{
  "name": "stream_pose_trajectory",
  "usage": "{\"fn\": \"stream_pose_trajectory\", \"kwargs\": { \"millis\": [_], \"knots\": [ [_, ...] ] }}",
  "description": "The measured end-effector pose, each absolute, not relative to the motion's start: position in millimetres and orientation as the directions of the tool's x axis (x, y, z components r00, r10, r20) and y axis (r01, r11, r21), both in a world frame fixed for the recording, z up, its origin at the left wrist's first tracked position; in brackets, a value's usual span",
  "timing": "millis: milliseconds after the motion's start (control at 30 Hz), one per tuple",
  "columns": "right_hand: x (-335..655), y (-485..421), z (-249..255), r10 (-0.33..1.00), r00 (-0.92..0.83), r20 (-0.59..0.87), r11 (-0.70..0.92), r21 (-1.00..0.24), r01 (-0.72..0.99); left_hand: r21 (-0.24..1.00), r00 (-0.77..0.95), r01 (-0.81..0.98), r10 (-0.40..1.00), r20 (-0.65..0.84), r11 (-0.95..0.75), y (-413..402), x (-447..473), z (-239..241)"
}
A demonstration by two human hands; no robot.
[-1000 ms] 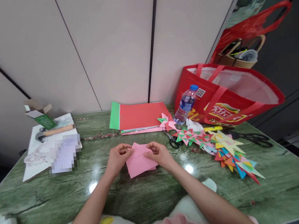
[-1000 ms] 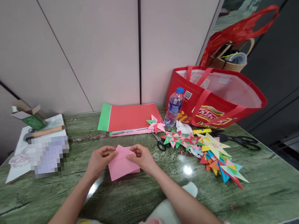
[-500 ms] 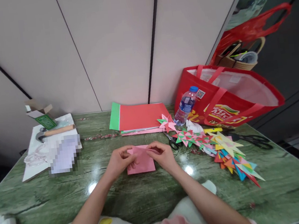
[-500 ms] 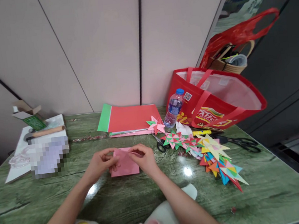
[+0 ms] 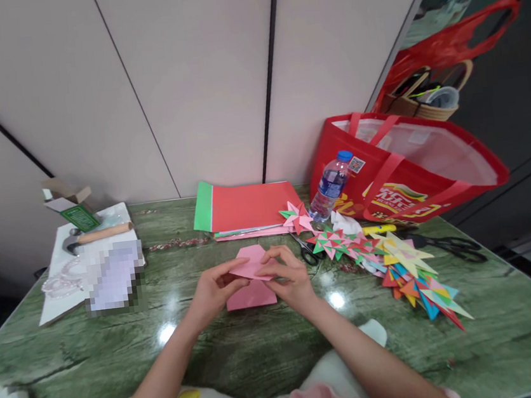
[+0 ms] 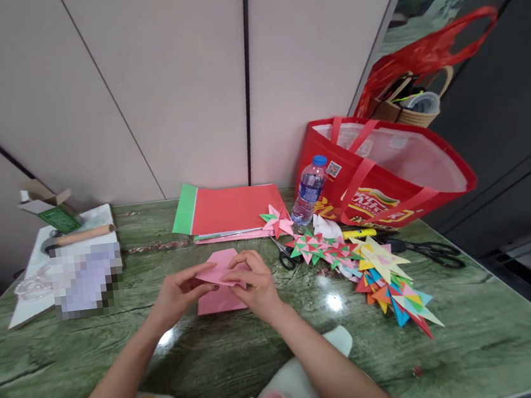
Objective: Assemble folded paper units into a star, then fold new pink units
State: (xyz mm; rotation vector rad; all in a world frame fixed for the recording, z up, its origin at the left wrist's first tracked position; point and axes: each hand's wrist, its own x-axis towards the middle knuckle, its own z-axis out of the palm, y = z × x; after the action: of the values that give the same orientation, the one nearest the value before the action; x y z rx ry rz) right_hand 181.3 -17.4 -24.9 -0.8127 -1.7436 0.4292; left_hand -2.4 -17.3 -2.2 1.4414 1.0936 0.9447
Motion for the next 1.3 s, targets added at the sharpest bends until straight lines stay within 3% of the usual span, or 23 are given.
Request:
{"fn": "stream_pose_trajectory", "kwargs": {
  "millis": [133,367,600,833,1067,1300],
  "knots": [
    [181.0,-15.5,-28.8,0.691,-0.150,0.707,0.712,-0.630,0.309,0.965,0.223,0.240,0.974,0.050,-0.104,-16.1,-3.3,-4.9],
    [180.3,-13.9,-30.8,0.722,-0.134,0.679,0.681,-0.663,0.311,0.965,0.189,0.253,0.982,0.013,-0.061,-15.2,-2.9,-7.5],
    [177.9,-15.2,-30.9,0.820,-0.107,0.563,0.565,-0.764,0.312,0.957,0.172,0.284,0.985,0.015,-0.065,-15.4,-1.9,-4.9],
    [176.3,-12.6,-34.9,0.890,-0.007,0.456,0.445,-0.866,0.230,0.969,0.167,0.239,0.986,0.019,-0.059,-16.7,1.1,-6.1],
    [174.1,-13.2,-36.4,0.965,-0.035,0.258,0.260,-0.945,0.196,0.979,0.173,0.200,0.985,-0.010,-0.026,-15.7,-0.4,-11.9],
    [173.6,-14.3,-33.9,0.961,0.014,0.276,0.268,-0.943,0.199,0.997,0.194,0.031,0.978,-0.073,0.068,-15.4,0.1,-11.0]
  ]
}}
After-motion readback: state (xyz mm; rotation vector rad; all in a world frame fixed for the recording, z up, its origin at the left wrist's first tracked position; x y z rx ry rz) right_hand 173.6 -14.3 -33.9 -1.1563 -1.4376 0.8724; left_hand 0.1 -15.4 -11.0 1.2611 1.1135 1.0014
